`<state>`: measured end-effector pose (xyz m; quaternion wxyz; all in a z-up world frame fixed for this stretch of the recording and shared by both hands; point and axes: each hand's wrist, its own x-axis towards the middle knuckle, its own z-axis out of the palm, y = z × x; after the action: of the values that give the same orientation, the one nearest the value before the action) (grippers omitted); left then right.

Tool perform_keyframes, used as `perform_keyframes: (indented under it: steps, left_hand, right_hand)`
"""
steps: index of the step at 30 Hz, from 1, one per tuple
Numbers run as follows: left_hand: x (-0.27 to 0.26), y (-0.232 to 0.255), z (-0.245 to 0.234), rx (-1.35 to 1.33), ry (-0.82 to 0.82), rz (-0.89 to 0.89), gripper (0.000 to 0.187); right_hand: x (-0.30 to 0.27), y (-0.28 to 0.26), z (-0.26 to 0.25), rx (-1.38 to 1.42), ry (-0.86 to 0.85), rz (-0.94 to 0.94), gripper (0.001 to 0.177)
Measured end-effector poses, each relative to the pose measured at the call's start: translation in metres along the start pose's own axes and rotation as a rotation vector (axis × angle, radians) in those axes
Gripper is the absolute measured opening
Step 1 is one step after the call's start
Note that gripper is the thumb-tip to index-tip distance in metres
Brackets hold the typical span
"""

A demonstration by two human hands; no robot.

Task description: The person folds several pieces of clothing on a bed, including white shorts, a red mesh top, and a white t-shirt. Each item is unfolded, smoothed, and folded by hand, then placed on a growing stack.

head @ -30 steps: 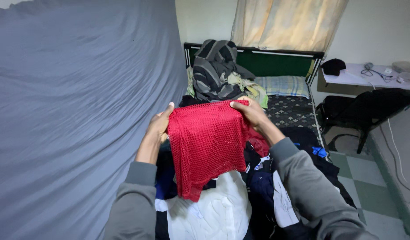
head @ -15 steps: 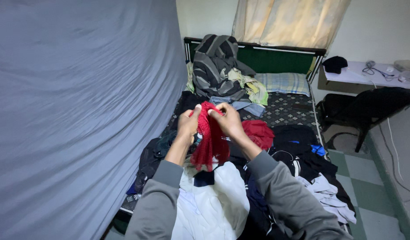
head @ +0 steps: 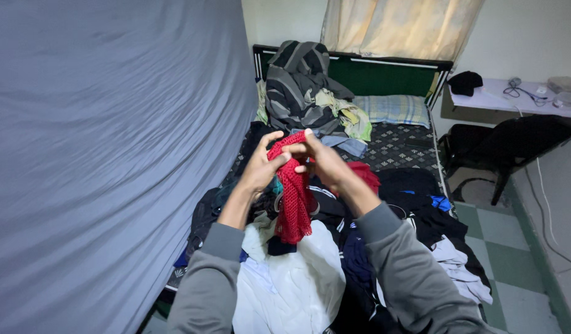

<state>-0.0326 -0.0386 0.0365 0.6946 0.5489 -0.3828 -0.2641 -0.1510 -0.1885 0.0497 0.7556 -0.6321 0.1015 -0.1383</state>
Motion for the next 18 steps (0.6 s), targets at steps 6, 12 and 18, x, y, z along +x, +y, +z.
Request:
perform_keyframes:
  steps: [6, 12, 18]
  left_hand:
    - [-0.007, 0.025, -0.017, -0.079, -0.188, -0.007, 0.048]
    - [-0.002, 0.028, -0.015, -0.101, -0.283, 0.066, 0.038]
    - [-0.007, 0.016, -0.019, -0.008, 0.030, 0.293, 0.046]
  right_hand:
    - [-0.025, -0.034, -0.027, -0.257, -0.066, -0.263, 0.049]
    - [-0.026, -0.020, -0.020, -0.441, -0.205, -0.173, 0.038]
    - [-0.028, -0.022, -0.005, -0.253, -0.085, -0.201, 0.035]
